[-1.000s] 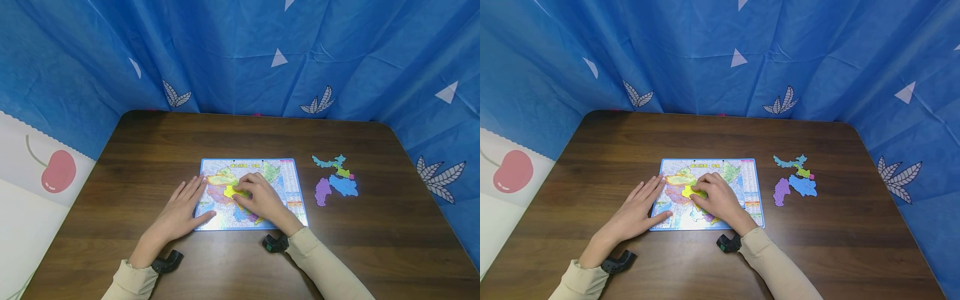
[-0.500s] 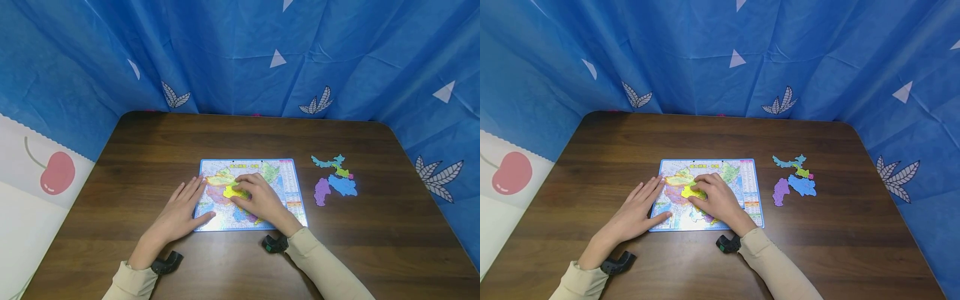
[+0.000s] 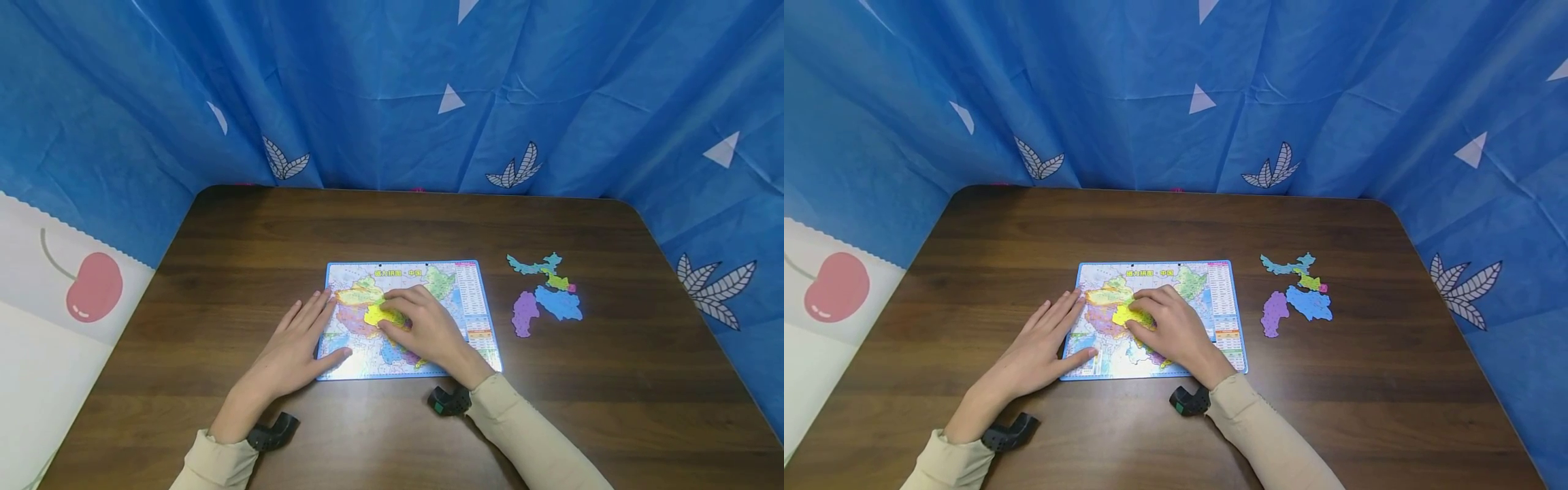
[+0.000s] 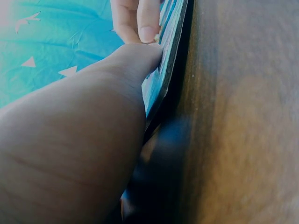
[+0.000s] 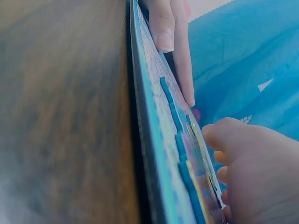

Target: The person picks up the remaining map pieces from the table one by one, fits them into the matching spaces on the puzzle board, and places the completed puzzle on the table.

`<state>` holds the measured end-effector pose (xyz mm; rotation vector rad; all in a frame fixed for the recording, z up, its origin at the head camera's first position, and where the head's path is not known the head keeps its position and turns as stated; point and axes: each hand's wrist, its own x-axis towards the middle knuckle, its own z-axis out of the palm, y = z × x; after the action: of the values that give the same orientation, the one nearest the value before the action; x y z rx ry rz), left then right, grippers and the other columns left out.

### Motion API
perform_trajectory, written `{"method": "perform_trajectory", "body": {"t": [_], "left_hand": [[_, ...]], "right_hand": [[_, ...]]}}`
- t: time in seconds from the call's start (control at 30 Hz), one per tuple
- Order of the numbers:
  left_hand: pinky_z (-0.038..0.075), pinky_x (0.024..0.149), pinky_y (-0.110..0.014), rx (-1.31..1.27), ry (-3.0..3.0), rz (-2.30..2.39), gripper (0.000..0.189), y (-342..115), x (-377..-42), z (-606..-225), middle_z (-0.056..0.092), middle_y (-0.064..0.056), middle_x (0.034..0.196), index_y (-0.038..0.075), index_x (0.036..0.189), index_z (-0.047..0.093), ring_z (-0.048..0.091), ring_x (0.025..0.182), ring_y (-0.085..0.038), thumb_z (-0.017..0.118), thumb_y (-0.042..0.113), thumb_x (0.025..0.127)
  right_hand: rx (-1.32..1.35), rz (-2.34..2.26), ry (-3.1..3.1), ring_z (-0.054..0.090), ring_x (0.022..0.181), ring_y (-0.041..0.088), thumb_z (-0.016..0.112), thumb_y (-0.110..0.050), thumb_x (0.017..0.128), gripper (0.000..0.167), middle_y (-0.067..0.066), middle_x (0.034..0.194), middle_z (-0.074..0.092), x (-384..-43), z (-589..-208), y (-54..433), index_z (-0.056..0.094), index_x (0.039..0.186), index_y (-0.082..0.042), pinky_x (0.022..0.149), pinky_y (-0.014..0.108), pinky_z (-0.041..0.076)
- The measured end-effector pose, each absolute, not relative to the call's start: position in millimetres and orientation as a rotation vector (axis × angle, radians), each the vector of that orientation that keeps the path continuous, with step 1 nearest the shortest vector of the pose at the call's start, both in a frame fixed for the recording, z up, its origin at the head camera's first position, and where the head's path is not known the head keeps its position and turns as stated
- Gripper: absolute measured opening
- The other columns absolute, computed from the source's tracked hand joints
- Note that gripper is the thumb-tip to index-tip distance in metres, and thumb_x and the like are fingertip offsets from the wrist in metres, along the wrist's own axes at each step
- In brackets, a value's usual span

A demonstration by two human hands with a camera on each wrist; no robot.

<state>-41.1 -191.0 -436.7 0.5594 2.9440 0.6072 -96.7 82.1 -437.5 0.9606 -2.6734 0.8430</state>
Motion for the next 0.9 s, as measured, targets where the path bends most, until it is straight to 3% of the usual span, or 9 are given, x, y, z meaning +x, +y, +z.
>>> {"method": "perform_trajectory", "body": {"t": [0.57,0.9], "left_hand": [[0.009,0.129,-0.054,0.560,2.942,0.604,0.097,-189,-43,-439,0.013,-0.007,0.174,0.009,0.164,0.026,0.013,0.161,-0.029,0.057,0.069,0.094],[0.009,0.128,-0.056,0.580,2.968,0.609,0.097,-189,-41,-444,0.017,-0.008,0.173,0.009,0.163,0.028,0.014,0.160,-0.031,0.057,0.069,0.094]], "right_hand": [[0.919,0.958,-2.512,0.063,0.115,0.015,0.081,-0.031,0.090,0.033,-0.004,0.124,0.074,-96,-443,102,0.077,0.119,-0.015,0.097,0.035,0.056],[0.881,0.991,-2.442,0.065,0.110,0.017,0.082,-0.026,0.089,0.029,-0.002,0.119,0.076,-94,-445,116,0.077,0.115,-0.013,0.092,0.036,0.059]]}}
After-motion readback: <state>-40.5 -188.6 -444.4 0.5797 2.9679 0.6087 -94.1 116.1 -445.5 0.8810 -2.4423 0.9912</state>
